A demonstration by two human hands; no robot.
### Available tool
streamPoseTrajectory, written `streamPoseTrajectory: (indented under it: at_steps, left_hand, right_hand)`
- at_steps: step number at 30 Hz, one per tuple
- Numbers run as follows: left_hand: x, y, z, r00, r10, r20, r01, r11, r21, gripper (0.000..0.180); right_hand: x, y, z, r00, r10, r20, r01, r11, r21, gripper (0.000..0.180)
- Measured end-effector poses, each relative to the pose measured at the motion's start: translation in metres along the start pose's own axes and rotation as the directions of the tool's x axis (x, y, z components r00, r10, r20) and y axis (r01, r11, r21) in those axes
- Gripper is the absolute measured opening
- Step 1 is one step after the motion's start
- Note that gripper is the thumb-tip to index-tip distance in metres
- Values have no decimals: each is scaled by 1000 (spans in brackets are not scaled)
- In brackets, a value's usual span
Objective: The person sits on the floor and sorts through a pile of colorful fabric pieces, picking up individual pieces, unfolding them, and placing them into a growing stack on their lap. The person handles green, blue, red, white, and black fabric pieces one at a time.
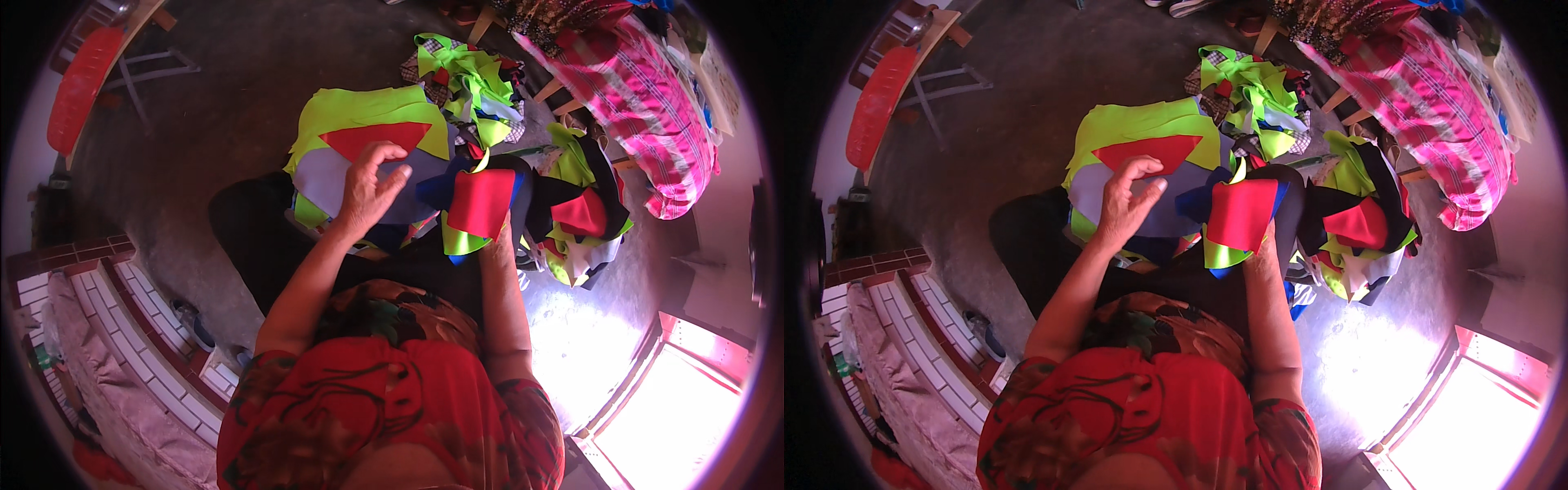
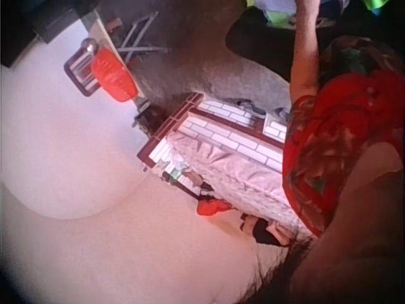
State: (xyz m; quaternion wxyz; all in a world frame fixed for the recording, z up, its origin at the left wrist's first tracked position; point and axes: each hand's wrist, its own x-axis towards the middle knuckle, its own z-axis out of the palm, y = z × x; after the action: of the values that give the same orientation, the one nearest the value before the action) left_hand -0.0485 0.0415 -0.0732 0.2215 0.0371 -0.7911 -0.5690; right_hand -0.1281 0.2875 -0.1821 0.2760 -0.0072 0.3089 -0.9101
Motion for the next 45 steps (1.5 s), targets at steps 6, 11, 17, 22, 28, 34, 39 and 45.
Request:
streamPoseTrajectory:
  at_steps: [6,11,17,22,28,34,39,45]
  left_hand:
    - [-14,49,23,968,242,71,-247,966,73,34]
    - [-25,60,44,893,343,292,-418,873,252,51]
    - [-29,33,54,873,396,286,-468,846,256,33]
    - [-24,49,43,981,-7,194,54,970,-236,12]
    - [-8,45,19,926,-302,227,369,589,-719,17]
    - [-10,39,13,910,-364,197,361,465,-808,18]
    - [-13,27,2,912,-383,144,327,468,-821,24]
    - [-13,27,-4,917,-391,74,276,493,-825,28]
  right_hand:
    - [-1,-6,35,998,9,-70,-29,955,-294,30]
    - [-5,-5,48,997,64,-45,-70,986,-152,29]
    - [-2,-2,29,991,106,-85,-123,966,-228,30]
    - [-7,-11,71,994,99,-51,-105,985,-135,27]
    - [-9,-17,96,982,152,-108,-170,968,-183,24]
    - [-11,-18,95,971,228,-74,-236,961,-146,23]
    - [-5,-14,84,976,217,-5,-216,964,-153,15]
    - [-9,-14,89,981,193,34,-186,971,-149,13]
